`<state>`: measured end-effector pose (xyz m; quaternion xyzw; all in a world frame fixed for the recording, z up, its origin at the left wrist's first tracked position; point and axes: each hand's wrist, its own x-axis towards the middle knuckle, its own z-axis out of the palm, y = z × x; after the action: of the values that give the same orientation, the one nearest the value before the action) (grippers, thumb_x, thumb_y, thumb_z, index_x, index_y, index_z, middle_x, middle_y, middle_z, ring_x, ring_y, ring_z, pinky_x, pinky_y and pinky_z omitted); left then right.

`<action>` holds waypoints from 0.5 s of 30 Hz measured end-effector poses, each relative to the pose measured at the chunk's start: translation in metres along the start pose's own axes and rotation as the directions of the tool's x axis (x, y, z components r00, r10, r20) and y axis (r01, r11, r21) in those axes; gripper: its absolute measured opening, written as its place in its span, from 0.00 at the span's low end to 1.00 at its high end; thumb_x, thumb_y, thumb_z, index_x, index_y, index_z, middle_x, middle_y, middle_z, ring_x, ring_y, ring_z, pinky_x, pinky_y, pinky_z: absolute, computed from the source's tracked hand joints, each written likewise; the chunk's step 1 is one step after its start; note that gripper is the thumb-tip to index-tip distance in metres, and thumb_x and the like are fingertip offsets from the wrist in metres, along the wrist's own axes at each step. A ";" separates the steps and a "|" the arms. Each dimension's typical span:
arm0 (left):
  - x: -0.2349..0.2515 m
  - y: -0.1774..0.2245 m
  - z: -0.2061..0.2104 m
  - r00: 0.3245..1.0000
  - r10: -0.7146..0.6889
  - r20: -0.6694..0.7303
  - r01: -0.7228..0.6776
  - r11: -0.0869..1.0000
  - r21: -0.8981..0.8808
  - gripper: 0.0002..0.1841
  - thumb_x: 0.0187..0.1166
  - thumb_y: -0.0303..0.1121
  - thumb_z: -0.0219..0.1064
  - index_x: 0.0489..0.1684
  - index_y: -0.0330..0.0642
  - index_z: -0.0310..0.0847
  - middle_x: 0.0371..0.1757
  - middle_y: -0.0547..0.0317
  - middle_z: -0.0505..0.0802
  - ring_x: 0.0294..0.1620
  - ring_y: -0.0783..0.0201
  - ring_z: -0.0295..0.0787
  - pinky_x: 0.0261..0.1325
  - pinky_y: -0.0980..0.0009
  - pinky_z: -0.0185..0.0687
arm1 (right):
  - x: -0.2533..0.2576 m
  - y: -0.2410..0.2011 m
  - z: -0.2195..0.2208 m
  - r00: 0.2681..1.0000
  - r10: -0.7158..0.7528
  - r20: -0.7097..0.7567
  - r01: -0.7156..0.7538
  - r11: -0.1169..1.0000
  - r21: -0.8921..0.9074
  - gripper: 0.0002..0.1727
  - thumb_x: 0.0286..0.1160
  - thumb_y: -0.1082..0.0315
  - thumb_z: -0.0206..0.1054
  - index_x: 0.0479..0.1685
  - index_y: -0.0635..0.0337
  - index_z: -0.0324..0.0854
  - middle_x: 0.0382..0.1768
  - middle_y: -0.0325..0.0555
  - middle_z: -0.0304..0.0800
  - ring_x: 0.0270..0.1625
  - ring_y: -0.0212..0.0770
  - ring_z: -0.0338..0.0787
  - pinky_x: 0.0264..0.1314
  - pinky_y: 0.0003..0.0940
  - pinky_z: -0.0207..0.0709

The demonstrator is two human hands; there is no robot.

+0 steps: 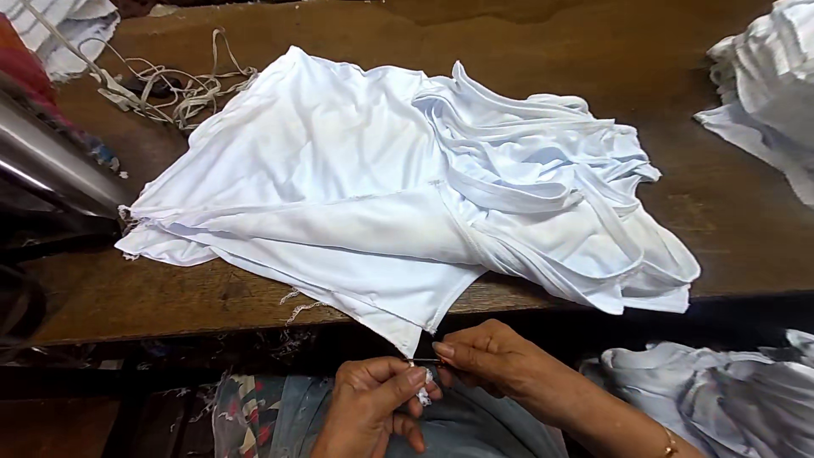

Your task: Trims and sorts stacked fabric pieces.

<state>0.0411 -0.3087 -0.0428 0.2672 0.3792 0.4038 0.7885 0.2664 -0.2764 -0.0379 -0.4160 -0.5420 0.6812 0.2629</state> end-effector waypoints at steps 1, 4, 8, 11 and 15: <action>0.001 0.000 0.000 1.000 -0.002 0.001 0.002 1.000 -0.003 0.08 0.80 0.26 0.68 0.35 0.34 0.93 0.38 0.47 0.97 0.28 0.68 0.93 0.23 0.74 0.87 | 0.001 0.001 0.000 0.999 -0.030 -0.018 0.029 0.998 -0.058 0.21 0.88 0.54 0.58 0.28 0.51 0.88 0.17 0.25 0.74 0.15 0.17 0.62 0.17 0.15 0.51; 0.002 -0.001 -0.002 1.000 -0.017 -0.005 0.017 1.000 -0.017 0.08 0.80 0.26 0.68 0.35 0.34 0.92 0.38 0.47 0.96 0.28 0.68 0.93 0.24 0.74 0.87 | 0.001 0.005 0.002 0.990 -0.107 -0.090 0.081 0.964 -0.255 0.23 0.88 0.50 0.57 0.25 0.49 0.87 0.17 0.26 0.75 0.18 0.20 0.65 0.22 0.20 0.56; 0.003 -0.003 -0.002 0.999 -0.041 -0.006 0.041 0.999 -0.019 0.07 0.79 0.26 0.69 0.35 0.33 0.93 0.37 0.47 0.96 0.28 0.67 0.92 0.23 0.74 0.86 | 0.002 0.013 0.006 0.973 -0.185 -0.139 0.099 0.876 -0.472 0.26 0.90 0.47 0.53 0.22 0.46 0.82 0.15 0.25 0.71 0.19 0.23 0.69 0.22 0.25 0.60; 0.001 -0.006 -0.001 0.999 -0.024 0.026 0.022 0.997 0.077 0.07 0.79 0.26 0.70 0.34 0.34 0.93 0.38 0.49 0.96 0.28 0.68 0.92 0.24 0.74 0.86 | 0.003 0.018 0.011 0.922 -0.349 -0.169 0.179 0.769 -0.614 0.27 0.91 0.45 0.50 0.23 0.46 0.80 0.14 0.26 0.70 0.19 0.24 0.70 0.22 0.27 0.62; -0.001 -0.013 -0.002 0.995 0.095 -0.013 -0.082 0.910 0.406 0.04 0.73 0.25 0.74 0.30 0.36 0.91 0.33 0.59 0.93 0.24 0.70 0.89 0.24 0.73 0.89 | 0.006 0.005 0.015 0.728 -0.677 -0.108 0.305 0.461 -0.833 0.24 0.86 0.41 0.60 0.45 0.52 0.85 0.27 0.32 0.83 0.28 0.26 0.81 0.28 0.26 0.76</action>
<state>0.0448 -0.3162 -0.0533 0.4351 0.4547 0.3560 0.6907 0.2511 -0.2808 -0.0435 -0.4435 -0.8039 0.1631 0.3612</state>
